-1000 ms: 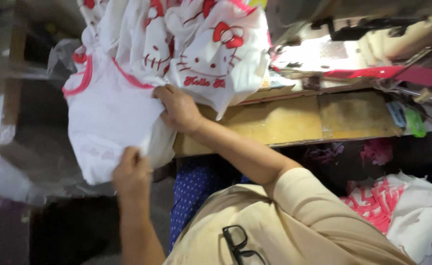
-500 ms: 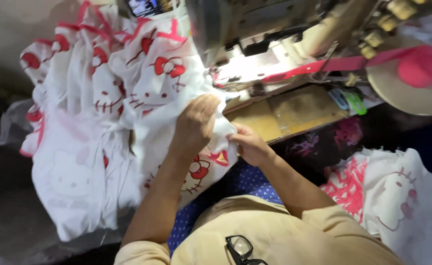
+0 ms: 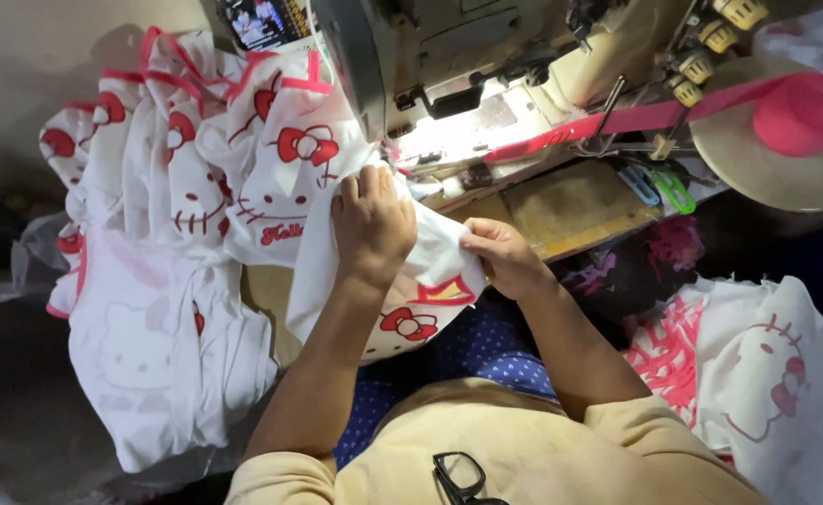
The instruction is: Sorting and stacking printed t-shirts on a workbench next to an industrial sewing machine
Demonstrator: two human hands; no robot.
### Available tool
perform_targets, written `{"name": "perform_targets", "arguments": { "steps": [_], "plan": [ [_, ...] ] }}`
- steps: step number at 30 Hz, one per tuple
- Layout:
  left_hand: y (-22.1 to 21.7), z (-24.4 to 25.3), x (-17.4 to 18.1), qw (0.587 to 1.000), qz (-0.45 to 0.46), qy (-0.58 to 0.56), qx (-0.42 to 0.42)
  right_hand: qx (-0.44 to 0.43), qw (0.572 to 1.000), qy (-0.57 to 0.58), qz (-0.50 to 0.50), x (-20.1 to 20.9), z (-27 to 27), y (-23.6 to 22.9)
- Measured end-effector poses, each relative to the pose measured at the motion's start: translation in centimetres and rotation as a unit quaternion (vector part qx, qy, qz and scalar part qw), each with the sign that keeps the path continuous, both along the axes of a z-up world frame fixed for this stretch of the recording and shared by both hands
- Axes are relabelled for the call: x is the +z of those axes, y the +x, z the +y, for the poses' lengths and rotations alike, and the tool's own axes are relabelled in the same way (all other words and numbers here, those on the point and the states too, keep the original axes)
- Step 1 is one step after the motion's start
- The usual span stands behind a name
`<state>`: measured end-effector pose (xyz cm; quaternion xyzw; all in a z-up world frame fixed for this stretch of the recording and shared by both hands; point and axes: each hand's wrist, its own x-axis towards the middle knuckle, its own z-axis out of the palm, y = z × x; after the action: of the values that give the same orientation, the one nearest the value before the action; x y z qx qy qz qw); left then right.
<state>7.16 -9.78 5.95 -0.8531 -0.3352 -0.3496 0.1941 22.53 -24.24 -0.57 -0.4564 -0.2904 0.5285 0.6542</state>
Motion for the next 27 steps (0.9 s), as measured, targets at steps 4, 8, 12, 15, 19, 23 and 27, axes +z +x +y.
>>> {"name": "perform_targets", "arguments": {
  "steps": [4, 8, 12, 15, 19, 23, 27],
  "plan": [
    [0.4, 1.3, -0.3, 0.991, -0.05, -0.113, -0.054, -0.052, 0.997, -0.029, 0.051, 1.5, 0.4, -0.8],
    [-3.4, -1.0, 0.7, 0.951, -0.154, -0.195, -0.186, -0.049, 0.995, -0.062, 0.068, 2.8, -0.2, -1.8],
    [-8.7, -4.5, -3.9, 0.969, -0.149, -0.172, -0.096, -0.034, 0.996, -0.065, 0.056, -0.3, -2.0, -0.7],
    [-11.9, -2.1, -10.7, 0.942, -0.098, -0.316, -0.052, -0.029, 0.994, -0.071, 0.075, -1.2, -3.6, -0.5],
    [-11.8, -1.6, -2.2, 0.97, -0.082, -0.208, -0.098, 0.008, 0.995, -0.059, 0.079, -4.8, -4.2, 0.0],
    [-9.9, 1.2, 0.4, 0.9, -0.163, -0.403, -0.035, 0.015, 0.995, -0.068, 0.071, -7.4, -4.1, -0.9],
    [-8.6, 8.0, -4.5, 0.946, -0.141, -0.293, -0.015, 0.033, 0.995, -0.059, 0.078, -3.0, -2.8, -2.5]
  ]
}}
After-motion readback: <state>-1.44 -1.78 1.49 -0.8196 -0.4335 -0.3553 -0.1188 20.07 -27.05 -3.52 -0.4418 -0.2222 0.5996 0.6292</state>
